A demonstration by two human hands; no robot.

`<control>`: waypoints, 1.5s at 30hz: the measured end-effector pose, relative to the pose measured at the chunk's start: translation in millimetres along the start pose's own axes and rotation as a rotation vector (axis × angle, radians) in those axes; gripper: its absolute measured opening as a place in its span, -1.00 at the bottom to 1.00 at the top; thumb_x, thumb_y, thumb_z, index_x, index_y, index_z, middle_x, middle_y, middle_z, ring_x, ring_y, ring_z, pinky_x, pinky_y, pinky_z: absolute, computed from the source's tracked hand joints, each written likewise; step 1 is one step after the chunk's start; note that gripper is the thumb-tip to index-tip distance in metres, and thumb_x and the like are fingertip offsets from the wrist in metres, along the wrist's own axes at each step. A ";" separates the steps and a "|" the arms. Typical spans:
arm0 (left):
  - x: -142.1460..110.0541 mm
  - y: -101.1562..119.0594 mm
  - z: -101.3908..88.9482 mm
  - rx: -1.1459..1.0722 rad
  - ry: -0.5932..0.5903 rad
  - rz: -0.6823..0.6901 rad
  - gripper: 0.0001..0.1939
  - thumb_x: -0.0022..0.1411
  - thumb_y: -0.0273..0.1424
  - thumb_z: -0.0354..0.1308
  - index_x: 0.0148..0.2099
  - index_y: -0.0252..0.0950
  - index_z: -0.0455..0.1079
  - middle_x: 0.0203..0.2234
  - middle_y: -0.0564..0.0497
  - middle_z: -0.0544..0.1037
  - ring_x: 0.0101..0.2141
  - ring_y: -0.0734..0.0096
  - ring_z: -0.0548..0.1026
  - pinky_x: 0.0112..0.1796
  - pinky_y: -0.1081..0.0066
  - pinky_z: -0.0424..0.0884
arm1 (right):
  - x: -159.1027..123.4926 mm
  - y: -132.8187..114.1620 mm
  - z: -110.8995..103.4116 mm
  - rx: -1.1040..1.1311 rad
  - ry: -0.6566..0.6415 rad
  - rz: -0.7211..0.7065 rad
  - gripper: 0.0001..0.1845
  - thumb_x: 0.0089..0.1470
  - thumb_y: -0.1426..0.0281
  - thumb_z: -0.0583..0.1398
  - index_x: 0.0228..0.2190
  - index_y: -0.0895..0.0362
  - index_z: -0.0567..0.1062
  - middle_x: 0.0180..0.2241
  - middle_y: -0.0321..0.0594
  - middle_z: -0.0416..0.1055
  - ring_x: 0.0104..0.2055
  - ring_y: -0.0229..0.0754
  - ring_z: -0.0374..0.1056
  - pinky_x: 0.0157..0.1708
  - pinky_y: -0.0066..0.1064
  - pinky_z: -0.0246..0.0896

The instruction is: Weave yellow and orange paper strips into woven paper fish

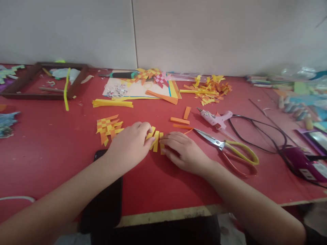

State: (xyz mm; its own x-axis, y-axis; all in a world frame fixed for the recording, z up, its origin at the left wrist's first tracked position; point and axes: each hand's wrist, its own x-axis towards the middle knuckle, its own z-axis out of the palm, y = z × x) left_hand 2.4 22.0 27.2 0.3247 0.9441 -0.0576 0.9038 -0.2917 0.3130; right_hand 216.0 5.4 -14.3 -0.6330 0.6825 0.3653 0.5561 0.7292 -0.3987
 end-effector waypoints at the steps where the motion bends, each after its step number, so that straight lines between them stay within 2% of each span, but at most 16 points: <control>1: 2.2 -1.8 -1.2 0.040 0.045 0.041 -0.88 0.36 -0.32 0.10 -0.13 -0.25 0.38 -0.20 -0.11 0.56 -0.24 0.07 0.57 -0.32 0.24 0.40 | 0.1 -0.3 -0.1 0.002 0.011 0.002 -0.74 0.27 0.47 0.10 -0.09 0.21 0.53 -0.15 -0.03 0.59 -0.08 -0.01 0.47 -0.05 -0.08 0.47; 4: 12.5 -13.3 1.4 -0.013 0.104 0.212 -0.83 0.41 -0.39 0.01 -0.09 -0.29 0.42 -0.06 -0.15 0.54 -0.12 0.11 0.57 -0.14 0.19 0.48 | -0.6 -1.2 0.6 -0.006 0.048 0.032 -0.74 0.27 0.45 0.10 -0.09 0.23 0.53 -0.14 0.02 0.57 -0.07 0.01 0.47 -0.05 -0.06 0.49; 7: 22.7 -28.2 10.1 -0.055 0.043 0.406 -0.72 0.43 -0.45 -0.07 0.04 -0.32 0.43 0.12 -0.17 0.51 0.14 0.12 0.46 0.13 0.15 0.38 | -1.3 -2.1 3.1 -0.047 0.027 0.035 -0.65 0.29 0.42 0.09 0.05 0.25 0.47 0.06 0.09 0.50 0.12 0.05 0.41 0.09 0.01 0.42; 9: 25.7 -35.4 15.5 -0.040 0.015 0.460 -0.70 0.43 -0.46 -0.06 0.07 -0.32 0.44 0.13 -0.15 0.53 0.18 0.14 0.44 0.16 0.15 0.37 | -1.1 -2.5 5.2 -0.073 -0.027 0.002 -0.60 0.31 0.42 0.07 0.11 0.28 0.43 0.15 0.12 0.43 0.22 0.07 0.35 0.17 0.03 0.37; 12: 23.0 -39.9 19.2 -0.029 0.032 0.516 -0.72 0.43 -0.43 -0.01 0.05 -0.34 0.46 0.06 -0.17 0.58 0.10 0.13 0.49 0.10 0.16 0.42 | -0.2 -2.6 7.1 -0.080 -0.072 -0.038 -0.61 0.32 0.44 0.05 0.08 0.30 0.48 0.14 0.13 0.45 0.23 0.08 0.34 0.21 0.05 0.32; 16: 11.2 -39.6 19.3 -0.052 0.092 0.526 -0.71 0.44 -0.34 0.00 0.00 -0.36 0.49 -0.09 -0.17 0.62 -0.03 0.11 0.54 0.00 0.12 0.48 | -0.6 -2.4 5.6 -0.071 -0.058 -0.030 -0.63 0.29 0.45 0.08 0.04 0.29 0.52 0.09 0.13 0.50 0.17 0.10 0.41 0.19 0.10 0.34; 21: -2.3 -38.6 22.8 -0.079 0.169 0.615 -0.67 0.43 -0.53 -0.09 0.00 -0.39 0.50 -0.13 -0.16 0.65 -0.12 0.20 0.57 -0.05 0.18 0.52 | -2.9 -3.7 0.6 -0.015 -0.035 -0.048 -0.73 0.26 0.45 0.11 -0.11 0.20 0.58 0.00 0.07 0.56 0.05 0.03 0.49 0.08 0.04 0.45; 25: -10.3 -33.2 26.9 -0.084 0.206 0.576 -0.76 0.42 -0.50 0.03 -0.10 -0.39 0.54 -0.22 -0.13 0.66 -0.21 0.19 0.59 -0.15 0.20 0.56 | -2.8 -6.3 -2.4 0.041 -0.035 -0.096 -0.81 0.26 0.45 0.14 -0.18 0.19 0.56 -0.08 0.02 0.59 -0.02 -0.03 0.51 0.04 -0.09 0.48; 30: -20.3 -25.7 32.8 -0.034 0.288 0.595 -0.73 0.44 -0.46 0.02 -0.17 -0.42 0.55 -0.25 -0.16 0.65 -0.23 0.16 0.56 -0.21 0.20 0.57 | -0.7 -10.7 -0.9 0.088 -0.037 -0.084 -0.84 0.26 0.47 0.14 -0.18 0.16 0.53 -0.11 -0.02 0.57 -0.06 -0.07 0.50 0.02 -0.13 0.48; 35: -26.4 -23.5 36.4 0.036 0.278 0.618 -0.74 0.42 -0.52 0.00 -0.16 -0.39 0.54 -0.33 -0.11 0.62 -0.32 0.23 0.50 -0.29 0.23 0.57 | -1.1 -15.9 4.2 0.087 -0.035 -0.015 -0.78 0.22 0.53 0.13 -0.13 0.15 0.52 -0.09 -0.02 0.55 -0.01 -0.05 0.47 0.03 -0.10 0.48; 40: -27.9 -25.2 33.5 -0.047 0.253 0.623 -0.77 0.41 -0.52 0.02 -0.08 -0.39 0.52 -0.24 -0.13 0.63 -0.21 0.18 0.50 -0.19 0.20 0.57 | -2.1 -17.8 4.5 0.109 -0.037 0.002 -0.80 0.22 0.52 0.15 -0.14 0.17 0.52 -0.08 -0.02 0.55 0.01 -0.04 0.46 0.04 -0.12 0.47; 45: -26.3 -26.1 33.5 -0.063 0.259 0.591 -0.75 0.44 -0.52 -0.02 -0.15 -0.36 0.51 -0.24 -0.13 0.62 -0.17 0.18 0.52 -0.11 0.17 0.54 | -2.3 -17.0 4.4 0.137 -0.041 -0.005 -0.86 0.21 0.48 0.19 -0.19 0.14 0.53 -0.11 -0.03 0.55 -0.03 -0.05 0.46 0.00 -0.12 0.47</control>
State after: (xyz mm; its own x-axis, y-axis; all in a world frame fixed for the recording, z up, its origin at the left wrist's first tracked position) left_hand -20.3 -0.3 -11.1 0.6775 0.6361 0.3693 0.5726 -0.7713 0.2779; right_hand 205.6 -8.8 -12.0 -0.6588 0.6741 0.3340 0.4758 0.7172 -0.5091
